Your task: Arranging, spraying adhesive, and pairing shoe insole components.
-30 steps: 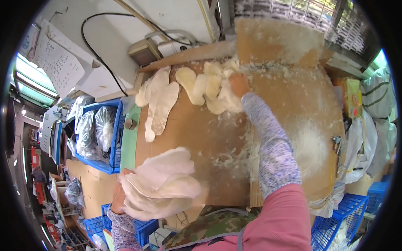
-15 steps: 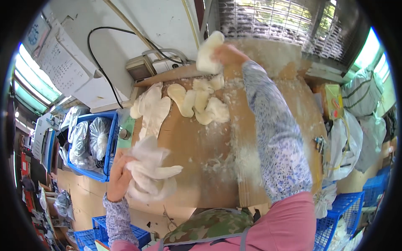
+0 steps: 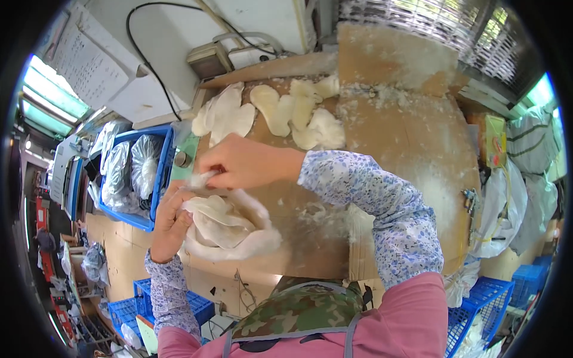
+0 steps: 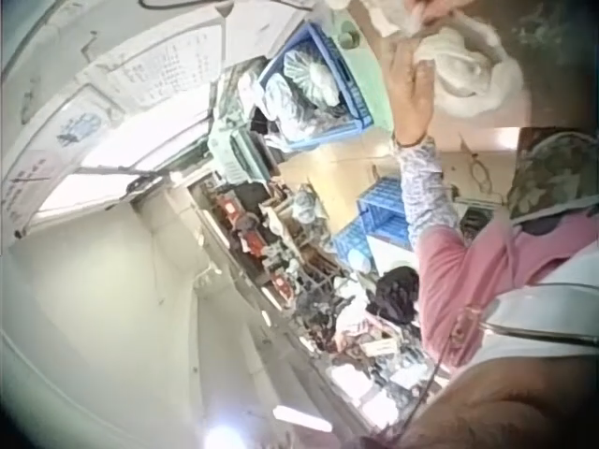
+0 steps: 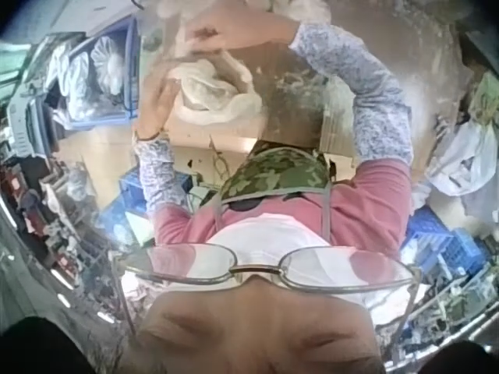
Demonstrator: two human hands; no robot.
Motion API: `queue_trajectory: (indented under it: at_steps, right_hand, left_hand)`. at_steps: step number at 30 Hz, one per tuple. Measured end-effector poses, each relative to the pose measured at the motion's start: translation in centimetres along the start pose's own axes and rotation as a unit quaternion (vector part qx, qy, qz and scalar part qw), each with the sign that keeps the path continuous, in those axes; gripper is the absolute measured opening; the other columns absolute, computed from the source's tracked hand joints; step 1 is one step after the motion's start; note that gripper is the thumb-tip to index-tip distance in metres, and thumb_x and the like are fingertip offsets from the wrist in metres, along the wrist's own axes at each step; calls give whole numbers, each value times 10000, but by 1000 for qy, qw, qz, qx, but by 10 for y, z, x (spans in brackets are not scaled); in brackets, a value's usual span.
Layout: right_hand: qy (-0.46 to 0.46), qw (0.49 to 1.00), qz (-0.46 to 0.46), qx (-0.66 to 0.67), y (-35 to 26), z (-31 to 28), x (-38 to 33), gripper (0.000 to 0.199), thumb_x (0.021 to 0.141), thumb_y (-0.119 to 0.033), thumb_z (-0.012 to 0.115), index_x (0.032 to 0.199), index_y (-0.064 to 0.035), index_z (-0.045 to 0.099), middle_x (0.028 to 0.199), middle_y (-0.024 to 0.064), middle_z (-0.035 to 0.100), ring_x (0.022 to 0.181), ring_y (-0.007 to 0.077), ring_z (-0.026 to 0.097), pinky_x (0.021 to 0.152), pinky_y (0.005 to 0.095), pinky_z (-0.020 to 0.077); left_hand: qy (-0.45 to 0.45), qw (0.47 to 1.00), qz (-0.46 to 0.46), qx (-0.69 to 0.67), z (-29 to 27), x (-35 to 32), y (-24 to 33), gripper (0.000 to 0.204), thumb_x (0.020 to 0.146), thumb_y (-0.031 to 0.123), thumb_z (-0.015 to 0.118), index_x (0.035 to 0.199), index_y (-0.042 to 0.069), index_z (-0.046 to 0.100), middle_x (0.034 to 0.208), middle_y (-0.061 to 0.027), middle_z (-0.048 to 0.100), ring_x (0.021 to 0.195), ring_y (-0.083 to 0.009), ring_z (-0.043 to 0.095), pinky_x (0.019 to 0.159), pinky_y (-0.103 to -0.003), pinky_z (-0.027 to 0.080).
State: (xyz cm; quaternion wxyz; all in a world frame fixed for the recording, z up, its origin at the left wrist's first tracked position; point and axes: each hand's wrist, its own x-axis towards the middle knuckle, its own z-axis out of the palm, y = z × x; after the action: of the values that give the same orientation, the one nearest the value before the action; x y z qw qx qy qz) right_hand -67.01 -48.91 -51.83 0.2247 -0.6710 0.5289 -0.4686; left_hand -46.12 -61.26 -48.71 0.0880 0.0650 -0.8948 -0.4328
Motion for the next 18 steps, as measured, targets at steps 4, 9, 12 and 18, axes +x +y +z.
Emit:
queue_trajectory:
  at_steps: [4,9,12,18]
  right_hand:
    - [153,971,123,-140,154,-38,-25,167,789,-95,599,945,-59,647,717,89,625,663,268,597,626,318,482]
    - [143,812,48,-563,301,-21,-80,200,762,-42,565,881,-139,694,1037,4,629,1080,280,509,852,508,404]
    - [100,846,217,-476,310,-32,-72,74,754,-177,655,811,-148,692,923,26,661,981,295,591,829,504,428]
    - [302,909,231,169,188,-120,11,230,807,-272,671,913,-69,678,880,113,689,722,336,655,711,431,514]
  left_hand:
    - [67,997,-12,-26,-4,-21,-4,280,837,198,569,1014,-15,608,1068,-177,539,999,-288,557,882,-356,432]
    - [63,991,-80,91,-15,-48,-2,253,865,215,552,973,-9,599,973,-134,564,928,-263,560,790,-351,448]
    - [128,988,-78,24,-18,-58,-18,291,879,272,567,954,-9,591,957,-138,550,903,-272,539,791,-341,422]
    - [140,988,-47,36,-23,-60,-17,255,866,230,583,965,-5,588,908,-111,523,859,-254,519,779,-324,406]
